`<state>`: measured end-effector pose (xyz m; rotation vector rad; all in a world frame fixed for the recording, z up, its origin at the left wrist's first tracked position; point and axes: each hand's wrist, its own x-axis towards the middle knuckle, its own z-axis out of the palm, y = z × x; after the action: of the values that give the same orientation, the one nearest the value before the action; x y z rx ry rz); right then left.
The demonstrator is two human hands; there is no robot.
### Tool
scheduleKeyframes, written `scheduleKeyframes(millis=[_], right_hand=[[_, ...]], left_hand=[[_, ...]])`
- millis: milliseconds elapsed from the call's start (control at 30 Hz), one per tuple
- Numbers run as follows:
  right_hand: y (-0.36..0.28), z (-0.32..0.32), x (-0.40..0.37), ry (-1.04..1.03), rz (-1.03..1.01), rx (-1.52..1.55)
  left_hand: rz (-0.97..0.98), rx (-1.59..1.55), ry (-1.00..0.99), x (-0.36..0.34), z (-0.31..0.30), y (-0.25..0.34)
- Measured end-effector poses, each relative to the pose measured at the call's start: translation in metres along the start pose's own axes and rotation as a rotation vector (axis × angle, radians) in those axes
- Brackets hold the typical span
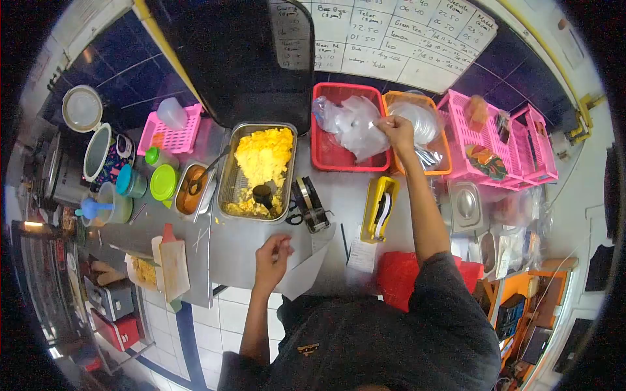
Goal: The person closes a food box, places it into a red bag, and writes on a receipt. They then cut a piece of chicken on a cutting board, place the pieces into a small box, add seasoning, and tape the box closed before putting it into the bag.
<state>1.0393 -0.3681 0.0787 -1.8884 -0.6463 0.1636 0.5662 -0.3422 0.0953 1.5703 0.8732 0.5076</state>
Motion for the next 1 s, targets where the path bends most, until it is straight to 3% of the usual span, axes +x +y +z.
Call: scheduleKeyframes(millis=[67, 133, 200, 367, 467, 500, 567, 633, 700, 767, 833, 900, 967, 1000], right_hand=[[-0.001, -0.002, 0.001, -0.031, -0.006, -0.050], [-0.024, -0.009, -0.004, -0.054, 0.008, -0.081], [-0.028, -0.010, -0.001, -0.074, 0.036, -0.090], [-0.040, -0.019, -0.007, -0.129, 0.125, 0.081], [-0.045, -0.023, -0.010, -0.184, 0.144, 0.208], [-0.048, -0.024, -0.012, -0.222, 0.176, 0.270], [-0.055, -0.023, -0.019, -0.244, 0.208, 0.287], [-0.059, -0.022, -0.024, -0.263, 0.238, 0.306], [-0.059, -0.022, -0.023, -0.229, 0.193, 0.267], [-0.037, -0.033, -0.008, -0.185, 0.147, 0.184], [-0.049, -0.047, -0.004, -0.102, -0.085, -0.157], [-0.070, -0.073, -0.005, -0.076, -0.020, -0.269], [-0.075, -0.100, 0.000, -0.094, -0.321, -0.253], [-0.090, -0.114, -0.006, -0.152, -0.291, -0.344]], left_hand=[[0.173, 0.063, -0.066, 0.037, 0.020, 0.010], [0.225, 0.049, -0.146, 0.070, 0.042, 0.045], [0.367, 0.110, -0.134, 0.105, 0.068, 0.060], [0.502, 0.041, -0.110, 0.191, 0.140, 0.062], [0.418, -0.041, 0.046, 0.227, 0.179, 0.058], [0.419, -0.048, 0.042, 0.241, 0.190, 0.055], [0.106, -0.194, -0.070, 0.258, 0.205, 0.052], [0.141, -0.113, -0.120, 0.258, 0.202, 0.064], [0.186, -0.027, -0.172, 0.264, 0.200, 0.068], [0.267, 0.090, -0.059, 0.276, 0.208, 0.043], [0.300, 0.112, -0.082, 0.285, 0.204, 0.034], [0.263, 0.295, -0.047, 0.290, 0.198, 0.027], [0.392, 0.405, 0.176, 0.271, 0.190, 0.052], [0.439, 0.275, 0.172, 0.251, 0.182, 0.081]])
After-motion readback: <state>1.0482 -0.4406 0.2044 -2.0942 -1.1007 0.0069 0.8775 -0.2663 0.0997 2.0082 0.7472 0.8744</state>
